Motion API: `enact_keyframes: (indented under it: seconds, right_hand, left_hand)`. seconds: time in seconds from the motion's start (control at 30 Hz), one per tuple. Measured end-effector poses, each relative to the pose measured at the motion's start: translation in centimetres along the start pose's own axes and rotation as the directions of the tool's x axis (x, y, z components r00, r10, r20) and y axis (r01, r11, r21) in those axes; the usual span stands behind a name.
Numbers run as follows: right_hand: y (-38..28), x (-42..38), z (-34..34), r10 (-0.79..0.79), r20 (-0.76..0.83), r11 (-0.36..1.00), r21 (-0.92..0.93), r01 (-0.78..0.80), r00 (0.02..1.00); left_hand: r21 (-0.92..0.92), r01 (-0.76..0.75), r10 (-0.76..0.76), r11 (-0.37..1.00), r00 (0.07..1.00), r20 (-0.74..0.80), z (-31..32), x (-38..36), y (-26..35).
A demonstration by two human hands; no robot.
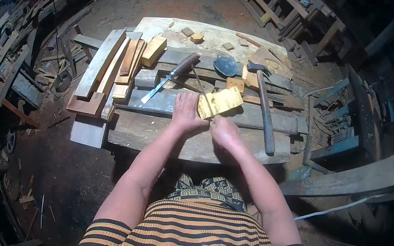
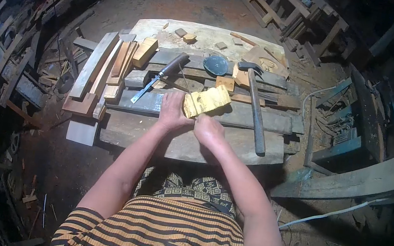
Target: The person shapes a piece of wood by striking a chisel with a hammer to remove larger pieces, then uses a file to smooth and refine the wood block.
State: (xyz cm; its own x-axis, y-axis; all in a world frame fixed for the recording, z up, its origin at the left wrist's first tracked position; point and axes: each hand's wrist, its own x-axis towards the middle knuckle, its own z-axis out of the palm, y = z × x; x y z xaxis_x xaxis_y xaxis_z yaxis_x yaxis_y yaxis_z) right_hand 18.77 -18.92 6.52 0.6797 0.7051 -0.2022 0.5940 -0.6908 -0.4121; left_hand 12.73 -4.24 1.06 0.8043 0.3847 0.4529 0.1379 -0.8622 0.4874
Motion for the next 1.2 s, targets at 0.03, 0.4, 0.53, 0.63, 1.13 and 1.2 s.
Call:
enact_keyframes:
  seconds: [0.03,0.4,0.53,0.63,1.13,1.2]
  right_hand:
    - [0.5,-1.1,0.0,-0.016,-0.008,0.999,0.039,0.016,1.0]
    - [3.2,-4.8,0.9,-0.021,0.008,0.999,0.048,0.021,1.0]
    - [0.7,-0.2,0.8,-0.042,-0.041,0.999,0.005,0.042,0.998]
    - [1.8,-3.6,0.5,-0.034,0.027,0.984,0.174,0.029,0.999]
    - [1.1,0.3,1.0,-0.044,-0.047,0.996,0.073,0.048,0.998]
    - [2.1,-3.5,0.5,-0.011,0.023,0.991,0.13,0.008,1.0]
  left_hand:
    - [-0.004,0.0,0.0,1.0,1.0,0.001,0.1,0.0,0.0]
    - [0.059,0.023,-0.027,0.998,0.997,0.068,-0.4,0.3,0.4]
    - [0.037,-0.014,0.015,0.999,1.0,-0.02,-0.1,0.0,0.0]
    - [0.008,-0.005,0.005,1.0,1.0,-0.01,-0.3,0.1,0.4]
    - [0.037,0.02,-0.019,0.999,1.0,-0.012,-0.2,0.0,0.4]
    - [0.015,0.033,-0.033,0.999,0.999,0.032,-0.7,0.2,0.7]
